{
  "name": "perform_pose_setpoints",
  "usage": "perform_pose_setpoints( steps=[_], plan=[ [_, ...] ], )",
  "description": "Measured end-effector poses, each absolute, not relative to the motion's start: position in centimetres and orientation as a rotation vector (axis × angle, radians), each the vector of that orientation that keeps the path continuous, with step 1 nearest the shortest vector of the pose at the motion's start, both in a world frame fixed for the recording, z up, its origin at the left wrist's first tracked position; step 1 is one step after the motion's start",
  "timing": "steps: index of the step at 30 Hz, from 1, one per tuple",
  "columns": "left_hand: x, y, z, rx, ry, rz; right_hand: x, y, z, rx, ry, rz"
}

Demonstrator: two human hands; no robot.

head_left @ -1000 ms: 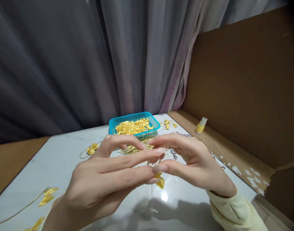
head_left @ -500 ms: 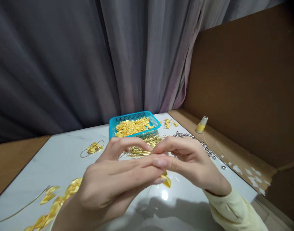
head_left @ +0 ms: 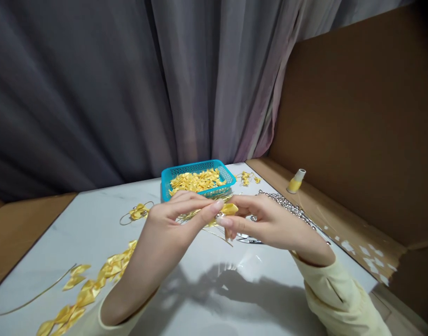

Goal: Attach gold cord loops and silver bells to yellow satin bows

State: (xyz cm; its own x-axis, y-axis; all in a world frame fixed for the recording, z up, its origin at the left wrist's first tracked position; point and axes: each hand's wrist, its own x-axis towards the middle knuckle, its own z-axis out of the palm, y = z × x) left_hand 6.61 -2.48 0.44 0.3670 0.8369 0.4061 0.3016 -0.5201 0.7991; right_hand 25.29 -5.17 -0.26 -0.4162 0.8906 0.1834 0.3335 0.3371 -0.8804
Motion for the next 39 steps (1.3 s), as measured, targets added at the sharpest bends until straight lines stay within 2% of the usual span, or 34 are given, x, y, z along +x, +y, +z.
perform_pose_setpoints(
  steps=[12, 23, 26, 34, 39],
  plan=[
    [6.7, -2.4, 0.5, 1.93, 0.997, 0.84, 25.5, -5.1, -0.3, -1.003, -1.956, 1.027],
    [6.9, -2.9, 0.0, 2.267, 1.034, 0.942, 25.6, -5.2, -0.4, -1.003, -1.988, 0.958],
    [6.9, -3.0, -0.2, 2.322, 0.976, 0.874, 25.6, -5.3, -0.5, -0.986, -1.967, 0.993],
    [7.0, -2.8, 0.5, 2.064, 0.885, 0.626, 25.6, -5.4, -1.0, -0.897, -1.736, 1.099],
    [7.1, -2.9, 1.0, 1.863, 0.851, 0.643, 25.2, -5.8, -1.0, -0.868, -1.657, 1.082]
  ],
)
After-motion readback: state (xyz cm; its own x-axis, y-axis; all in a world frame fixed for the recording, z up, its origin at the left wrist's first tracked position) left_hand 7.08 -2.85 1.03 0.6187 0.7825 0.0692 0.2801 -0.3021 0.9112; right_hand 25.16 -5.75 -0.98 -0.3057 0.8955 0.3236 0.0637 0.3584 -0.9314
